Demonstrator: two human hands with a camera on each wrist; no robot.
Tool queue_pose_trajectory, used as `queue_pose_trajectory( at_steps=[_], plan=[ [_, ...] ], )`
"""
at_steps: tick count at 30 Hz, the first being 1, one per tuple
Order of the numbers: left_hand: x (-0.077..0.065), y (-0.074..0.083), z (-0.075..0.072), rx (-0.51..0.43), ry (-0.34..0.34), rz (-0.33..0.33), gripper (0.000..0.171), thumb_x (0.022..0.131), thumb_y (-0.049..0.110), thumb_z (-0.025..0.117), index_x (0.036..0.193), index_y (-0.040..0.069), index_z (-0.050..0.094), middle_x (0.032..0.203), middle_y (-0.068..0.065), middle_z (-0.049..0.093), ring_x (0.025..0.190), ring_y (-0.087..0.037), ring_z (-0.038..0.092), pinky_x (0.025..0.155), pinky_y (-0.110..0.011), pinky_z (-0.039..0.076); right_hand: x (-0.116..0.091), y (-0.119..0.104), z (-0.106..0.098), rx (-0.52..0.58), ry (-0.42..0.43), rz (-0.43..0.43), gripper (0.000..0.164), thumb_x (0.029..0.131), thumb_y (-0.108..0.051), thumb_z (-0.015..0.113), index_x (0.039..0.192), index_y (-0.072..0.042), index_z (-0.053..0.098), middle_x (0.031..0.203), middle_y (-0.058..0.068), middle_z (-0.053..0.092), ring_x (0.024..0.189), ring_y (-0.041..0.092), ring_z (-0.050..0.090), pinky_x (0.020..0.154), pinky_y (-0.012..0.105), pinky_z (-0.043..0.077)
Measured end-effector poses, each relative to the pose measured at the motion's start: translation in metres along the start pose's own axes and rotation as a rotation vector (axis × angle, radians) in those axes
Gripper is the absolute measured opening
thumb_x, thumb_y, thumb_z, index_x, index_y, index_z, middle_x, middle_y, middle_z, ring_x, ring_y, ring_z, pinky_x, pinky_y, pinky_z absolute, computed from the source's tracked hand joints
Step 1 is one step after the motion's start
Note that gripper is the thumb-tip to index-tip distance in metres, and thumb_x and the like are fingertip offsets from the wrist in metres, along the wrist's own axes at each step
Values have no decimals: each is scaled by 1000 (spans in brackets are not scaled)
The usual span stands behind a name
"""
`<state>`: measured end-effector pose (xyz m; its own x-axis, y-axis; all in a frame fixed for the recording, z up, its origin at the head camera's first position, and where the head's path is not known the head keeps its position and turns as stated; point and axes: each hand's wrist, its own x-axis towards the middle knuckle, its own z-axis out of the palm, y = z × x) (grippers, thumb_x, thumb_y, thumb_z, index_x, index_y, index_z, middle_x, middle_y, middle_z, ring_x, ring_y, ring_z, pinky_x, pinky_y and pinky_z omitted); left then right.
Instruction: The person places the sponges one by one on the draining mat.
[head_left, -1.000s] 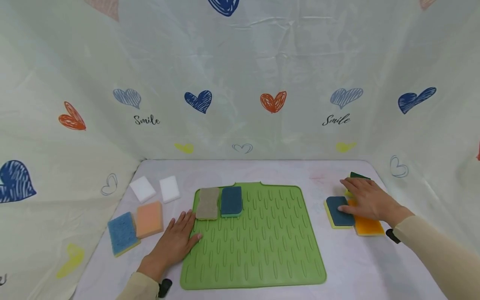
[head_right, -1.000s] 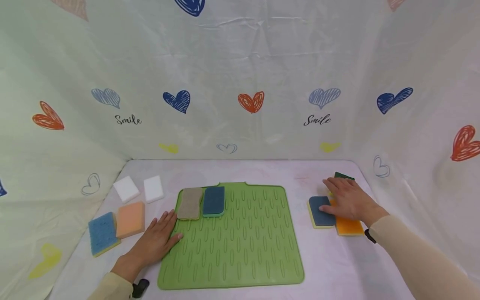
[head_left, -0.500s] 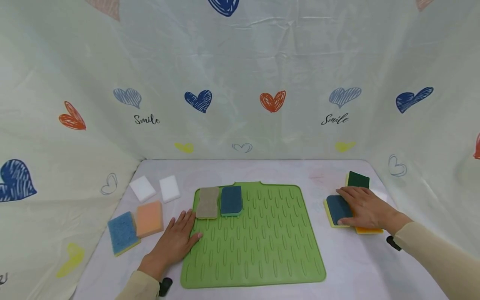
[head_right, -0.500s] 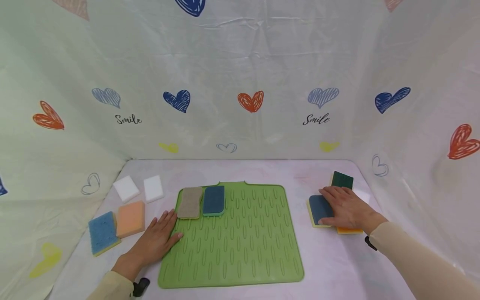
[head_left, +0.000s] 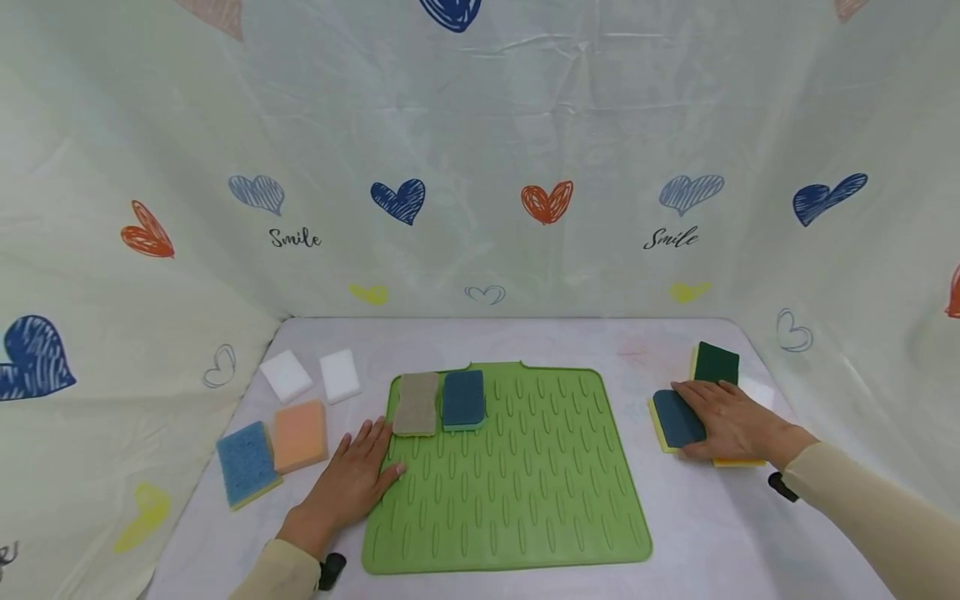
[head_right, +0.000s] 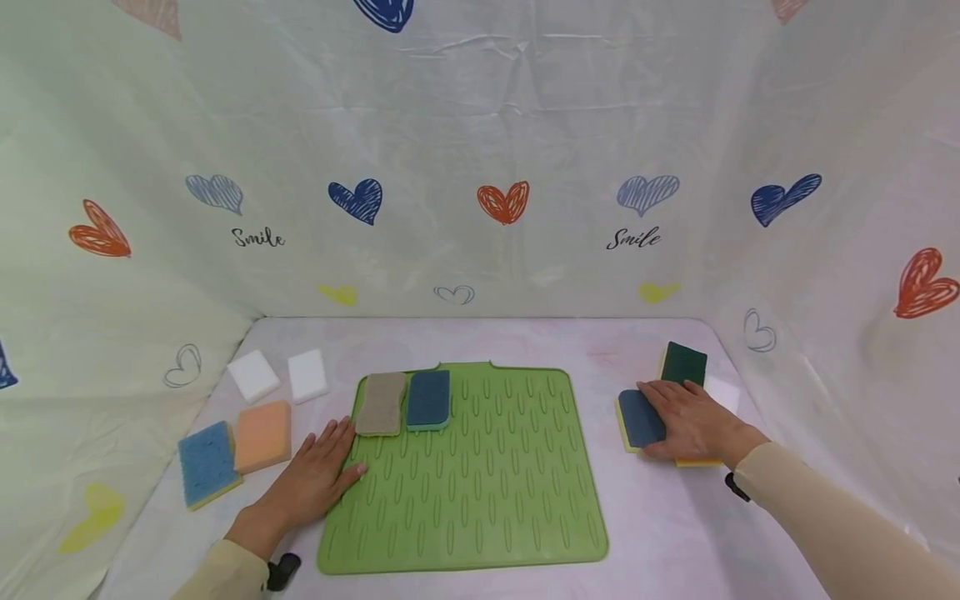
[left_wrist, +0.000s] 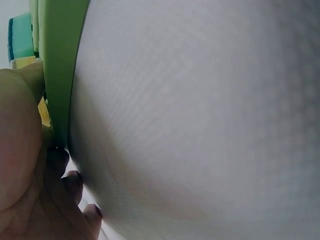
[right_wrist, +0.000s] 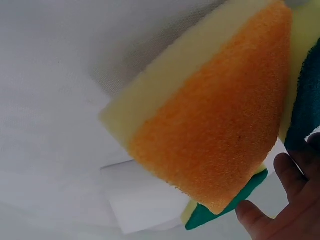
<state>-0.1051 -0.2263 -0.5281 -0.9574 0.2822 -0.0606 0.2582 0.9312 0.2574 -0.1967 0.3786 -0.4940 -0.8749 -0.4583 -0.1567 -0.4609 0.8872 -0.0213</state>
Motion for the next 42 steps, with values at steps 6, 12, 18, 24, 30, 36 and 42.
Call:
queue_pose_trajectory(
  at_steps=[6,12,18,24,30,36,42],
  plan=[
    [0,1,-1,-11,-13,-2,73,110,42,55,161,-7,35,168,-27,32,157,-47,28,124,-68,26,2,-1,-5,-16,35,35,109,79,-68,81,151,5,44,151,28,51,137,49,47,117,72,34],
    [0,1,-3,-4,-24,-6,73,110,43,54,161,-6,36,168,-26,33,157,-47,29,124,-68,27,14,0,-11,-101,248,31,104,79,-62,85,143,10,48,140,32,52,126,49,49,107,71,43],
    [0,2,-2,-5,-21,-2,72,110,43,54,160,-7,37,168,-27,33,157,-47,29,123,-69,27,28,-11,-11,-133,371,34,107,74,-64,87,139,11,48,133,31,55,117,48,52,95,66,47],
    [0,1,-2,-6,-18,-4,72,110,43,55,160,-6,37,168,-27,34,157,-48,29,123,-68,27,43,-25,-14,-186,439,0,109,71,-66,87,137,13,50,131,32,57,114,47,55,90,60,49],
    [0,0,0,-13,-6,-9,73,109,43,56,160,-6,37,168,-26,34,157,-48,29,124,-68,26,57,-40,-16,-215,457,-29,111,73,-68,85,139,13,50,131,32,57,116,49,58,91,59,50],
    [1,1,-1,-17,-8,-11,73,109,43,56,161,-5,37,168,-26,34,157,-47,29,124,-67,26,69,-55,-17,-212,449,-54,110,75,-70,82,141,12,48,132,31,57,118,49,57,93,61,51],
    [-1,2,-4,-17,-22,-14,73,110,42,56,161,-5,36,168,-26,33,158,-46,28,125,-67,26,80,-71,-21,-185,465,-88,110,73,-67,86,142,11,48,131,30,56,116,47,56,93,60,50]
  ],
)
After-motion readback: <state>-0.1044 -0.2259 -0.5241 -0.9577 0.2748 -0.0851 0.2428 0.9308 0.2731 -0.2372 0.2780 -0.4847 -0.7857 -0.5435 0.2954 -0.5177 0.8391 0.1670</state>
